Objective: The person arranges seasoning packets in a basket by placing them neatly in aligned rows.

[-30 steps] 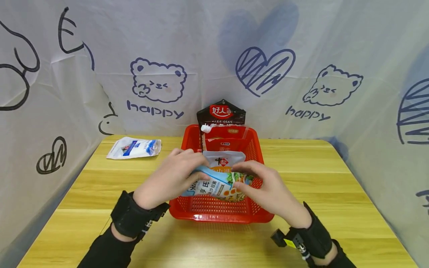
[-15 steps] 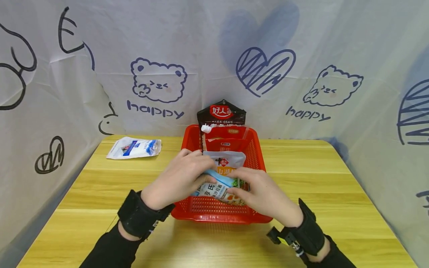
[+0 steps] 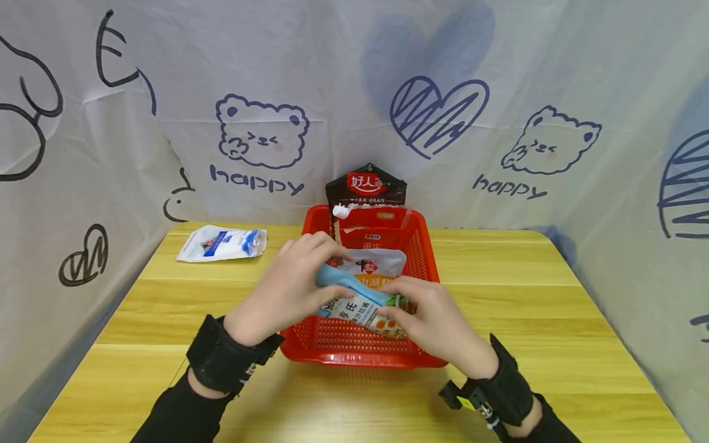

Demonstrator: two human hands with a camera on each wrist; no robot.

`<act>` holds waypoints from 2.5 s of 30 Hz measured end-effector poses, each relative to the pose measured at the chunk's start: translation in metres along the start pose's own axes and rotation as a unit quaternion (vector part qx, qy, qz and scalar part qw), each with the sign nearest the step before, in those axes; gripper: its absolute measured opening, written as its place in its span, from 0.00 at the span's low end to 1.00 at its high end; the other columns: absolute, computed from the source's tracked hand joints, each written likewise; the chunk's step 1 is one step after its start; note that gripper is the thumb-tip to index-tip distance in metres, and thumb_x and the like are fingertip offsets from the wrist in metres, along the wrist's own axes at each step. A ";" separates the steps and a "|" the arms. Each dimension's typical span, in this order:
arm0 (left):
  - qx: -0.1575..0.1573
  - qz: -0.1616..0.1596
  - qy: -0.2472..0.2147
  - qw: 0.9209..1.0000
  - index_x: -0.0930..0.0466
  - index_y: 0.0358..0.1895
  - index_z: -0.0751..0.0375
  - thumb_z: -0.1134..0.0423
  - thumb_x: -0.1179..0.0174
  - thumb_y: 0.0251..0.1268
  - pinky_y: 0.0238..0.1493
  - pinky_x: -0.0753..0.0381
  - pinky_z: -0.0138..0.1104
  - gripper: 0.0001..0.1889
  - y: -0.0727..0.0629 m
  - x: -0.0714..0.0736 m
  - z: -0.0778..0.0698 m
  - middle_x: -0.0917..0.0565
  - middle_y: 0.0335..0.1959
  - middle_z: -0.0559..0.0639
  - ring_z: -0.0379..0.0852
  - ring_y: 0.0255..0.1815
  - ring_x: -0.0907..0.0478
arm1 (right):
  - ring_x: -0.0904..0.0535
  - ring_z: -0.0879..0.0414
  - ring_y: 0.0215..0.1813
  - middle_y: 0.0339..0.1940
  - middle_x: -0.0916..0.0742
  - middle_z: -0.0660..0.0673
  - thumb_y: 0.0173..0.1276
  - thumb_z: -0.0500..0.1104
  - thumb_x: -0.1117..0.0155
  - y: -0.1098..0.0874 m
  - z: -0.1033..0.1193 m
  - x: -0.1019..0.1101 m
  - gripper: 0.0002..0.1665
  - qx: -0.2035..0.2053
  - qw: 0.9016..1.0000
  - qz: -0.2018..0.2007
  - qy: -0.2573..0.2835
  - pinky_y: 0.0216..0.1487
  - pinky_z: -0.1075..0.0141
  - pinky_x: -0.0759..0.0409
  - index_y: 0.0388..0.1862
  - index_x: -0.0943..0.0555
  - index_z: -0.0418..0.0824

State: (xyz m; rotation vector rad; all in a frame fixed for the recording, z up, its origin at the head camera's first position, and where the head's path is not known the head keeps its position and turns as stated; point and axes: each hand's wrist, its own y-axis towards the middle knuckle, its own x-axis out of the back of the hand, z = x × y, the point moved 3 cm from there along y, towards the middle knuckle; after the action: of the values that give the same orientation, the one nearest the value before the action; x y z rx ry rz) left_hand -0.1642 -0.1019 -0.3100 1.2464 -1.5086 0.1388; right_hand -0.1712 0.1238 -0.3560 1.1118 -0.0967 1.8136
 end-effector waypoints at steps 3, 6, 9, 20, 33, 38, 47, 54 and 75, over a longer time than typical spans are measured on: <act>0.045 0.002 -0.031 0.998 0.23 0.63 0.60 0.58 0.18 0.52 0.51 0.21 0.41 0.35 -0.003 0.002 0.005 0.18 0.51 0.51 0.48 0.46 0.24 | 0.20 0.61 0.36 0.42 0.11 0.53 0.64 0.37 0.22 -0.003 -0.003 -0.001 0.14 -0.006 1.000 -0.014 0.013 0.35 0.68 0.18 0.48 0.12 0.44; 0.091 0.011 -0.064 0.994 0.29 0.68 0.60 0.59 0.19 0.54 0.55 0.16 0.45 0.39 -0.008 0.003 0.009 0.19 0.57 0.53 0.50 0.50 0.22 | 0.19 0.61 0.37 0.43 0.11 0.53 0.63 0.36 0.22 -0.006 -0.005 -0.001 0.14 -0.012 0.999 -0.028 0.030 0.36 0.67 0.16 0.48 0.12 0.43; 0.120 0.020 -0.086 0.989 0.31 0.70 0.60 0.59 0.20 0.57 0.57 0.16 0.47 0.39 -0.013 0.002 0.014 0.19 0.60 0.54 0.50 0.53 0.21 | 0.18 0.60 0.37 0.42 0.11 0.52 0.63 0.35 0.22 -0.009 -0.007 0.000 0.14 -0.012 0.998 -0.046 0.047 0.37 0.67 0.15 0.46 0.12 0.42; 0.122 0.044 -0.177 0.976 0.20 0.58 0.60 0.62 0.28 0.67 0.42 0.13 0.35 0.19 -0.022 -0.011 0.023 0.12 0.44 0.49 0.44 0.37 0.18 | 0.19 0.59 0.33 0.40 0.10 0.51 0.64 0.35 0.23 -0.013 -0.012 -0.003 0.11 -0.034 0.992 -0.070 0.097 0.33 0.66 0.16 0.44 0.13 0.43; 0.094 0.007 -0.153 0.984 0.19 0.53 0.61 0.67 0.30 0.67 0.44 0.12 0.35 0.13 -0.020 -0.007 0.011 0.11 0.45 0.51 0.44 0.36 0.18 | 0.13 0.51 0.52 0.54 0.11 0.44 0.69 0.36 0.27 -0.008 -0.005 0.004 0.20 -0.065 0.988 -0.008 0.143 0.49 0.62 0.13 0.59 0.18 0.39; 0.059 -0.006 -0.113 0.992 0.19 0.51 0.61 0.66 0.29 0.66 0.45 0.12 0.36 0.13 -0.016 -0.004 0.004 0.10 0.46 0.51 0.43 0.36 0.16 | 0.13 0.50 0.55 0.59 0.13 0.43 0.69 0.35 0.27 -0.001 0.009 0.016 0.24 -0.031 0.991 -0.024 0.128 0.51 0.61 0.13 0.63 0.19 0.39; -0.005 -0.008 -0.005 1.000 0.17 0.50 0.62 0.65 0.28 0.67 0.40 0.13 0.34 0.12 -0.008 -0.004 -0.010 0.11 0.42 0.49 0.41 0.35 0.16 | 0.13 0.53 0.50 0.55 0.12 0.45 0.67 0.36 0.24 0.015 0.030 0.024 0.26 0.055 0.994 -0.060 0.070 0.46 0.63 0.12 0.63 0.19 0.38; -0.003 0.020 0.017 1.000 0.16 0.49 0.59 0.65 0.26 0.63 0.37 0.15 0.30 0.13 -0.005 -0.009 -0.013 0.12 0.38 0.46 0.39 0.33 0.18 | 0.13 0.57 0.40 0.48 0.10 0.46 0.64 0.34 0.23 0.018 0.029 0.020 0.20 0.069 0.994 -0.065 0.052 0.40 0.65 0.12 0.55 0.15 0.38; 0.107 0.024 -0.130 0.985 0.24 0.63 0.61 0.61 0.23 0.60 0.42 0.14 0.33 0.29 -0.014 -0.014 0.008 0.13 0.49 0.51 0.44 0.40 0.19 | 0.10 0.49 0.36 0.42 0.10 0.36 0.68 0.29 0.30 0.007 0.006 0.007 0.08 -0.029 0.968 -0.114 0.220 0.39 0.59 0.11 0.45 0.15 0.32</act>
State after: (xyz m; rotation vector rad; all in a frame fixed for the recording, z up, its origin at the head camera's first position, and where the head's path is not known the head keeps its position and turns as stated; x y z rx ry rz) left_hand -0.1614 -0.1051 -0.3314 1.4419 -1.7860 0.1790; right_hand -0.1734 0.1223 -0.3448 0.6294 0.2306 1.7909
